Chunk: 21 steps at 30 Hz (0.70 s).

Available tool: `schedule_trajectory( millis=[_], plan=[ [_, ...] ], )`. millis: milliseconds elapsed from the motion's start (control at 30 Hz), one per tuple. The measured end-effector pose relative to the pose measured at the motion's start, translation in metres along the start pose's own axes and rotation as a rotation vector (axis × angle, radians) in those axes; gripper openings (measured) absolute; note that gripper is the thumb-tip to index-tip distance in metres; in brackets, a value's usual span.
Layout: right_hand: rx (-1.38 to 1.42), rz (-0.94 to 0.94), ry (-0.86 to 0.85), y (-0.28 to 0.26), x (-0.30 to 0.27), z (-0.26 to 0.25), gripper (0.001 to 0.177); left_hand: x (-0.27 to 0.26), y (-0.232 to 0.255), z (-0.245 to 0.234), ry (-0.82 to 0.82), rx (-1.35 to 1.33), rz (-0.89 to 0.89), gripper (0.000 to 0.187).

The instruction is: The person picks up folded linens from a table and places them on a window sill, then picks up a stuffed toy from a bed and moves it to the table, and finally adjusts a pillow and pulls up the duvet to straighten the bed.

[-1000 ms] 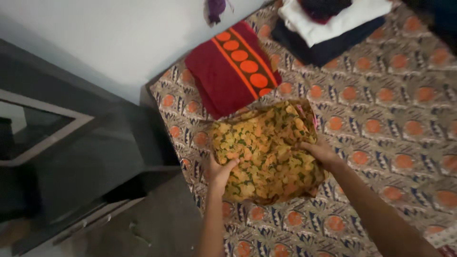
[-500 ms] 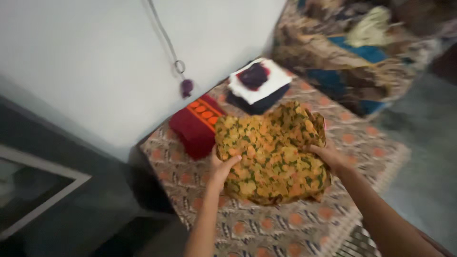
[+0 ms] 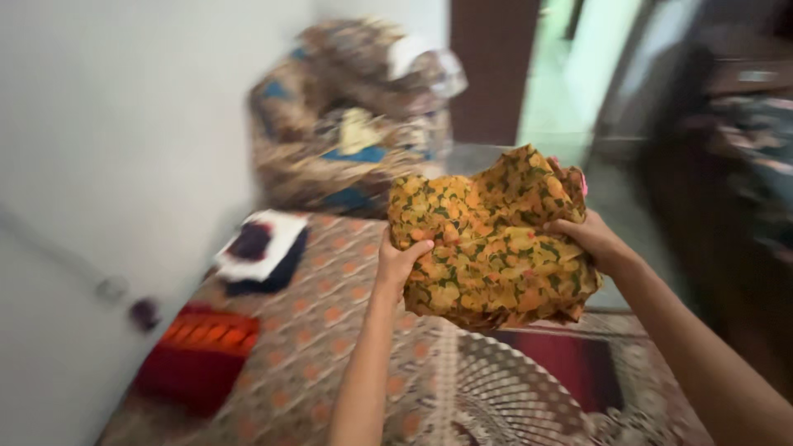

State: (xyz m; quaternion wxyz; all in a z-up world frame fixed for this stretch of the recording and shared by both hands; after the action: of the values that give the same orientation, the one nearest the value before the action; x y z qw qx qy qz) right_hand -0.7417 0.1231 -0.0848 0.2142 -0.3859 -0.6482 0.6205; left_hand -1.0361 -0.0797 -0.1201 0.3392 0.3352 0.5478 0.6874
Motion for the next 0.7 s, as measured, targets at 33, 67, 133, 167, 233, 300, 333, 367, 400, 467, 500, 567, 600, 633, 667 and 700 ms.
schedule_trajectory(
  millis=[33, 67, 133, 167, 233, 300, 333, 367, 400, 467, 500, 567, 600, 633, 667, 700],
  plan=[
    [0.033, -0.029, 0.049, -0.001, -0.02, -0.031, 0.05, 0.002, 0.008, 0.036, -0.061, -0.013, -0.002, 0.068],
    [0.059, -0.055, 0.098, 0.001, -0.042, -0.062, 0.049, 0.001, 0.012, 0.071, -0.121, -0.031, -0.009, 0.068],
    [0.09, -0.075, 0.213, 0.013, -0.091, -0.124, 0.047, -0.006, 0.012, 0.142, -0.243, -0.063, 0.016, 0.065],
    [0.096, -0.068, 0.278, 0.023, -0.116, -0.155, 0.046, -0.011, 0.009, 0.179, -0.304, -0.079, 0.047, 0.064],
    [0.088, -0.067, 0.372, 0.038, -0.164, -0.215, 0.044, -0.024, 0.001, 0.249, -0.401, -0.114, 0.074, 0.061],
    [0.062, -0.07, 0.433, 0.06, -0.219, -0.27, 0.042, -0.045, -0.015, 0.318, -0.474, -0.148, 0.056, 0.06],
    [0.056, -0.044, 0.476, 0.072, -0.245, -0.297, 0.042, -0.056, -0.022, 0.351, -0.503, -0.15, 0.05, 0.06],
    [0.051, -0.018, 0.52, 0.084, -0.272, -0.323, 0.042, -0.067, -0.03, 0.384, -0.532, -0.153, 0.045, 0.06],
    [0.046, 0.017, 0.558, 0.096, -0.3, -0.348, 0.042, -0.082, -0.04, 0.416, -0.556, -0.156, 0.031, 0.061],
    [0.046, 0.018, 0.623, 0.113, -0.352, -0.39, 0.042, -0.11, -0.053, 0.477, -0.617, -0.186, 0.061, 0.061],
    [0.046, 0.018, 0.654, 0.12, -0.378, -0.409, 0.042, -0.125, -0.059, 0.504, -0.646, -0.202, 0.077, 0.061],
    [0.077, 0.005, 0.689, 0.132, -0.428, -0.441, 0.044, -0.157, -0.069, 0.557, -0.714, -0.229, 0.002, 0.061],
    [0.095, -0.004, 0.707, 0.137, -0.451, -0.455, 0.046, -0.17, -0.072, 0.581, -0.75, -0.24, -0.034, 0.061],
    [0.112, 0.037, 0.765, 0.144, -0.475, -0.47, 0.045, -0.181, -0.075, 0.603, -0.768, -0.204, -0.062, 0.062],
    [0.131, 0.083, 0.818, 0.152, -0.501, -0.483, 0.045, -0.194, -0.078, 0.625, -0.784, -0.165, -0.093, 0.064],
    [0.15, 0.128, 0.872, 0.16, -0.525, -0.495, 0.045, -0.207, -0.083, 0.645, -0.799, -0.127, -0.123, 0.066]
  ],
)
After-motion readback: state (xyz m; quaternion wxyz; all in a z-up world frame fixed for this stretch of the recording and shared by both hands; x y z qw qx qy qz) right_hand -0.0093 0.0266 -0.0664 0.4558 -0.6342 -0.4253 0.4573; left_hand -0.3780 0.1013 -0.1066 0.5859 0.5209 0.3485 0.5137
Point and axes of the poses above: each hand's wrist, its own x-axis towards the middle knuckle, its own z-axis out of the palm, y = z × x, the point moved 5 cm from there along x, towards the middle knuckle, and after that the axes turned 7 degrees about -y, right-handed, at the moved point
